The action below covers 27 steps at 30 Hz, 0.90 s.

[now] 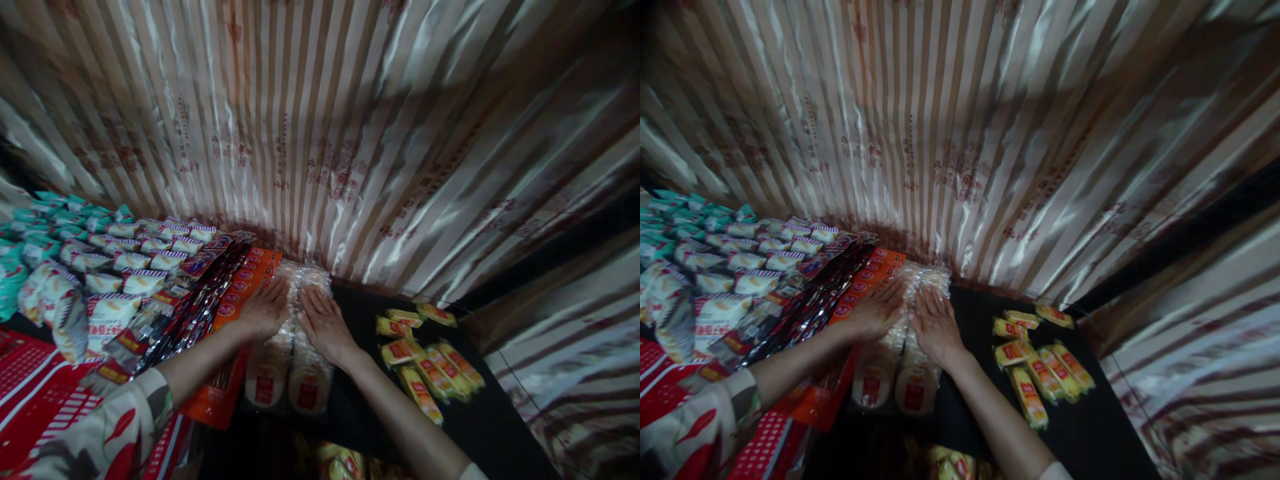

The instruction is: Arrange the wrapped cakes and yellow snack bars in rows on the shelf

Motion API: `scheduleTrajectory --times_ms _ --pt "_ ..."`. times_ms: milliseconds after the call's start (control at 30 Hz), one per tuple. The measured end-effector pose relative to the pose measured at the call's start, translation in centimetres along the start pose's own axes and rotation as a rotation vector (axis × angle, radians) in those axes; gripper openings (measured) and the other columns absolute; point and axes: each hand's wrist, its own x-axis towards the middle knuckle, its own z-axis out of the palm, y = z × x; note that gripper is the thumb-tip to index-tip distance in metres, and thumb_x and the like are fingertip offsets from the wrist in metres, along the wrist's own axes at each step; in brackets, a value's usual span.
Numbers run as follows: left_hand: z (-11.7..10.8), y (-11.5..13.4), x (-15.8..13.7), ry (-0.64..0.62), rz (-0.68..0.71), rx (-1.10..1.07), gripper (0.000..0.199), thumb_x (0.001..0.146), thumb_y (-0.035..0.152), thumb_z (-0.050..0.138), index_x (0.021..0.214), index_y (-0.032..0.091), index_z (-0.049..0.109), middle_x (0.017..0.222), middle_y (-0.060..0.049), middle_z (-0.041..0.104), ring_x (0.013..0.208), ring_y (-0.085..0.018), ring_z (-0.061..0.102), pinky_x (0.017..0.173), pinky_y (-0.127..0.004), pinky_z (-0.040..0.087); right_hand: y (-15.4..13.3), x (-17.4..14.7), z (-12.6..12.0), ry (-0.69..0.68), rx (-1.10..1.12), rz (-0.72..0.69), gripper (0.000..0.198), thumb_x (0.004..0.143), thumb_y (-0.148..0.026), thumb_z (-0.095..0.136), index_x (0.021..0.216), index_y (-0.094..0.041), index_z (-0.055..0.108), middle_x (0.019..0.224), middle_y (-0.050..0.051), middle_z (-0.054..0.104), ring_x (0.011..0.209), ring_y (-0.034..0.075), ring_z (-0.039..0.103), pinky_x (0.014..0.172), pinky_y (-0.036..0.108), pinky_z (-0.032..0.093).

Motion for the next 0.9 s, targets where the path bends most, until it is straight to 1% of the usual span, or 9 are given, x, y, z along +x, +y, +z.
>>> scheduleTrajectory --times_ms 67,133,200,267,367,533,633,733,900 --pt "-0.4 -0.2 1.2 -0.015 -0.016 0.004 0.057 0.092 0.042 0.016 0.140 0.011 0.026 0.149 -0.010 0.020 0.139 -0.021 0.012 0.113 -0.043 0.014 0.4 1.0 -0.4 0.010 -0.010 0.032 0.059 0.092 -0.048 0.012 0.143 -0.019 0.022 0.150 0.006 0.013 0.139 0.021 0.005 0.111 0.042 0.008" --pt "-0.2 -0.3 2.1 -0.057 -0.024 0.005 0.058 0.092 0.043 0.016 0.140 0.011 0.026 0.148 -0.010 0.021 0.139 -0.022 0.012 0.113 -0.044 0.014 0.9 1.9 -0.5 -0.008 -0.016 0.059 0.060 0.092 -0.049 0.012 0.143 -0.019 0.022 0.151 0.007 0.012 0.139 0.022 0.004 0.111 0.043 0.008" --pt "0.3 -0.4 2.5 -0.102 -0.014 0.009 0.059 0.092 0.043 0.015 0.139 0.010 0.027 0.148 -0.011 0.023 0.138 -0.023 0.015 0.112 -0.045 0.015 1.2 2.4 -0.2 -0.037 -0.016 0.053 0.060 0.093 -0.049 0.012 0.142 -0.017 0.024 0.150 0.008 0.014 0.139 0.022 0.004 0.111 0.042 0.008" --pt "0.8 -0.6 2.4 -0.113 0.007 0.024 0.058 0.092 0.043 0.015 0.139 0.010 0.028 0.147 -0.011 0.024 0.138 -0.023 0.016 0.112 -0.045 0.016 1.5 2.6 0.3 -0.046 -0.020 0.028 0.059 0.093 -0.048 0.012 0.142 -0.017 0.024 0.150 0.008 0.015 0.139 0.022 0.005 0.111 0.041 0.008" --pt "1.0 -0.7 2.3 -0.089 0.027 0.041 0.057 0.093 0.041 0.014 0.139 0.011 0.029 0.147 -0.011 0.026 0.138 -0.022 0.017 0.112 -0.045 0.016 1.9 2.8 0.7 -0.031 -0.026 0.017 0.059 0.093 -0.047 0.012 0.142 -0.017 0.025 0.150 0.007 0.016 0.139 0.021 0.006 0.111 0.041 0.008" --pt "1.2 -0.9 3.5 0.033 -0.015 0.065 0.057 0.093 0.042 0.016 0.140 0.012 0.026 0.148 -0.012 0.022 0.138 -0.024 0.015 0.112 -0.046 0.017 2.6 4.2 0.5 0.034 -0.054 0.032 0.057 0.093 -0.046 0.013 0.142 -0.018 0.025 0.150 0.008 0.016 0.139 0.022 0.007 0.110 0.043 0.009" --pt "2.4 -0.9 3.9 0.046 -0.038 0.088 0.057 0.093 0.043 0.018 0.140 0.012 0.026 0.148 -0.012 0.023 0.138 -0.024 0.016 0.111 -0.046 0.018 2.9 4.8 0.9 0.032 -0.066 0.042 0.058 0.093 -0.047 0.015 0.142 -0.018 0.024 0.150 0.008 0.017 0.139 0.022 0.007 0.110 0.043 0.010" --pt "3.4 -0.8 3.7 0.064 -0.011 0.112 0.056 0.092 0.042 0.020 0.139 0.012 0.028 0.148 -0.012 0.024 0.138 -0.024 0.017 0.110 -0.047 0.019 2.9 4.9 1.2 0.023 -0.067 0.033 0.058 0.093 -0.047 0.016 0.142 -0.018 0.024 0.150 0.007 0.018 0.139 0.022 0.008 0.110 0.043 0.010" --pt "3.0 -0.9 3.7 0.094 -0.011 0.097 0.058 0.092 0.044 0.019 0.139 0.011 0.029 0.146 -0.013 0.026 0.137 -0.025 0.020 0.110 -0.046 0.020 2.7 4.8 0.9 0.010 -0.059 0.050 0.058 0.093 -0.046 0.016 0.142 -0.018 0.025 0.150 0.008 0.018 0.139 0.023 0.008 0.110 0.044 0.011"
